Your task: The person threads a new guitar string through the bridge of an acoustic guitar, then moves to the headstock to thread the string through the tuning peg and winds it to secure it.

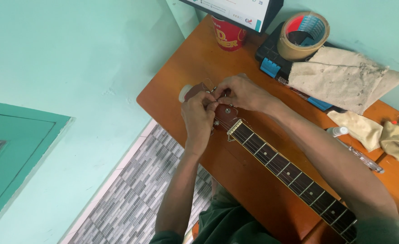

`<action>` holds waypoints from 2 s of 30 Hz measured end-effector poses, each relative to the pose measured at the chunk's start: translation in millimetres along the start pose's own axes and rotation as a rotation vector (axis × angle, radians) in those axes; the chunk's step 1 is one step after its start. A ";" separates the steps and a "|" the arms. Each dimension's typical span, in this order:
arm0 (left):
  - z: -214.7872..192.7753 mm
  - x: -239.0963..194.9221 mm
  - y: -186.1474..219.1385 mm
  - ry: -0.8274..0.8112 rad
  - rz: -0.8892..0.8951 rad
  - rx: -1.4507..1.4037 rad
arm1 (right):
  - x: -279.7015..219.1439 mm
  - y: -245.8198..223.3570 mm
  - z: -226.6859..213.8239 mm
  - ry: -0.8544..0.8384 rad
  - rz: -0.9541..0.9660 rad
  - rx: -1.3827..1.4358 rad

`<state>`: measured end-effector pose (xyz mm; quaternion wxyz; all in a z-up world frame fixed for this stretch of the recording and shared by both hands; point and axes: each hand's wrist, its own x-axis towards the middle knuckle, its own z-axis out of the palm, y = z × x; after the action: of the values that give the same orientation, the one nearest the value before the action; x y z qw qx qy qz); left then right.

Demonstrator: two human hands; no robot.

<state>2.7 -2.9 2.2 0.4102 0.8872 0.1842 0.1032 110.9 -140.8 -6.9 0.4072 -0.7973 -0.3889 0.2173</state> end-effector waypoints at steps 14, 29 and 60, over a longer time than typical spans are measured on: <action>8.4 10.2 -19.7 0.015 0.045 0.090 | -1.8 -9.2 -4.9 0.015 -0.095 -0.040; 1.6 10.5 -23.2 -0.033 0.055 0.020 | -7.7 -9.1 -2.6 -0.129 -0.124 -0.245; -40.3 -14.0 -2.1 -0.158 -0.181 -0.444 | -62.8 27.1 -60.7 0.684 0.058 -1.277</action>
<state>-24.1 20.4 26.0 0.6158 0.7605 0.2032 0.0341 125.3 -230.0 7.7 -0.0448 -0.9129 -0.2697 -0.3031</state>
